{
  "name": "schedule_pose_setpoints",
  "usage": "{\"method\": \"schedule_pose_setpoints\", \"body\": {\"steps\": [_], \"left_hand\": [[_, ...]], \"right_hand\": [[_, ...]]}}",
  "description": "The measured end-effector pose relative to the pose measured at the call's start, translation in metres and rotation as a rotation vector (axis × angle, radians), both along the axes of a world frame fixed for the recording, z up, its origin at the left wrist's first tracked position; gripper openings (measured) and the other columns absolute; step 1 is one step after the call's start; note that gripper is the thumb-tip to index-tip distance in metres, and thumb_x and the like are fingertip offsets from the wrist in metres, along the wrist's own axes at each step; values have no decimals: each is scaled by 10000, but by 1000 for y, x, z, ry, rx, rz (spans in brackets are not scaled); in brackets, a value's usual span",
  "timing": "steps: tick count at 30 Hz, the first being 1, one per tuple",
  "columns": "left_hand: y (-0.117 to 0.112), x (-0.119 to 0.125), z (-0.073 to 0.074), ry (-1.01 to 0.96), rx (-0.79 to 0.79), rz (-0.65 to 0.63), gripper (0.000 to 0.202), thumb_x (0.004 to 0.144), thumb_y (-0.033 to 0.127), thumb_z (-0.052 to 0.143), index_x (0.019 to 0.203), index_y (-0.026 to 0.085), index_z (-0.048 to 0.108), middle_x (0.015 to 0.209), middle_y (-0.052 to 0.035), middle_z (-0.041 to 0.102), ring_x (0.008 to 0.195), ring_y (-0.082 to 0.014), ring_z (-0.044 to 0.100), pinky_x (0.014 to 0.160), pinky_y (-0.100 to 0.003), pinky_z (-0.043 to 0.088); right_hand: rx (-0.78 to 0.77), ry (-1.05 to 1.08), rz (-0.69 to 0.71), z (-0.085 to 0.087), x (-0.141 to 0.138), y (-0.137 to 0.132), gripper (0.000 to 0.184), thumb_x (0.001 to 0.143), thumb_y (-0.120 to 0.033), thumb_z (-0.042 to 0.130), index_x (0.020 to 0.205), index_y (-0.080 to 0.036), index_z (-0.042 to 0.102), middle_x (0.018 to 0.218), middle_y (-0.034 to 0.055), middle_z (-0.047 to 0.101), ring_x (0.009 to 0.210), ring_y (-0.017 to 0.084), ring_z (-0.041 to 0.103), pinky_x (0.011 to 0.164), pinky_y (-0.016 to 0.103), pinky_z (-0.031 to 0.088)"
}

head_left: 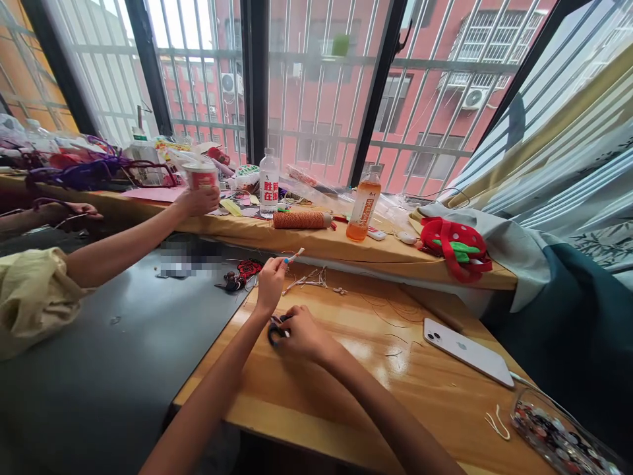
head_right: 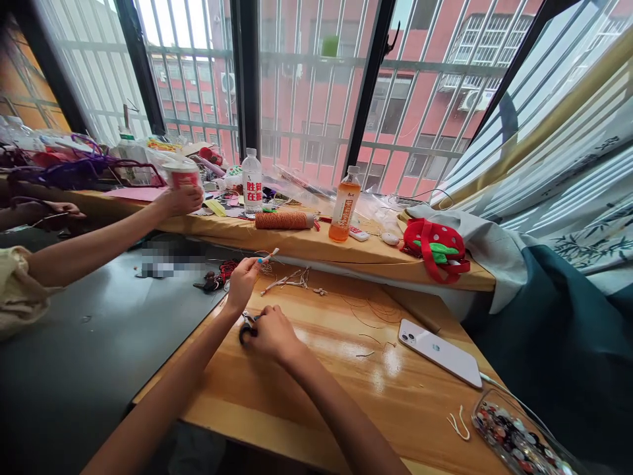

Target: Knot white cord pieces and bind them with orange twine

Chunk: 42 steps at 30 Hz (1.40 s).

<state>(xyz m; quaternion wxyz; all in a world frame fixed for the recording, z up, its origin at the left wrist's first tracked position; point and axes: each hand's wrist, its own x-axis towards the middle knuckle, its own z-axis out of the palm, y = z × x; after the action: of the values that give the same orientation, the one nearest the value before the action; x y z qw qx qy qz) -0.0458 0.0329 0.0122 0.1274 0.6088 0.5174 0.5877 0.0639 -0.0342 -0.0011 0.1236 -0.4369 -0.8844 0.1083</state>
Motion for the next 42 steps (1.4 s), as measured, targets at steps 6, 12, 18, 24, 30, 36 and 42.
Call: {"method": "schedule_pose_setpoints", "body": {"steps": [6,12,18,24,30,36,42], "left_hand": [[-6,12,1,92,-39,-94,218,802,223,384,792,152,591,743,-21,545,699,-123,488,635,-216,351],[-17,22,4,162,-80,-176,216,798,216,394,707,161,582,681,-4,514,641,-110,478,591,-207,343],[-24,28,4,215,-63,-215,232,803,223,388,652,165,554,665,2,448,628,-103,445,581,-208,337],[-29,29,8,283,-1,-172,262,814,226,367,577,158,455,670,-1,394,660,-113,409,632,-229,342],[-35,28,15,348,97,-199,265,811,220,380,557,153,412,689,-8,379,700,-123,386,650,-246,331],[-39,30,17,435,162,-282,233,788,167,414,556,144,423,725,-19,391,731,-130,376,666,-264,319],[-41,31,15,504,177,-293,203,778,160,429,577,146,458,747,-24,395,733,-136,374,649,-269,313]], "right_hand": [[-239,43,26,24,62,-21,256,659,-139,531,881,-178,651,943,70,534,851,157,488,734,220,374],[-179,45,-100,22,89,-45,142,683,-150,467,640,-148,602,848,63,546,740,143,510,664,225,389],[-116,-16,-202,19,84,-58,227,660,-170,458,866,-143,549,934,92,535,830,179,505,714,252,371],[-240,-135,-289,25,82,-52,290,609,-164,463,884,-146,554,814,86,602,768,206,539,598,246,343],[-643,348,-182,29,112,-59,422,645,-185,464,1065,-215,483,813,7,559,703,131,518,570,213,386],[-605,544,-265,23,129,-63,453,610,-346,596,1033,-201,529,871,32,539,774,158,503,669,263,427],[-522,532,-297,33,122,-55,403,618,-410,592,957,-191,608,818,23,591,775,181,524,683,269,430]]}}
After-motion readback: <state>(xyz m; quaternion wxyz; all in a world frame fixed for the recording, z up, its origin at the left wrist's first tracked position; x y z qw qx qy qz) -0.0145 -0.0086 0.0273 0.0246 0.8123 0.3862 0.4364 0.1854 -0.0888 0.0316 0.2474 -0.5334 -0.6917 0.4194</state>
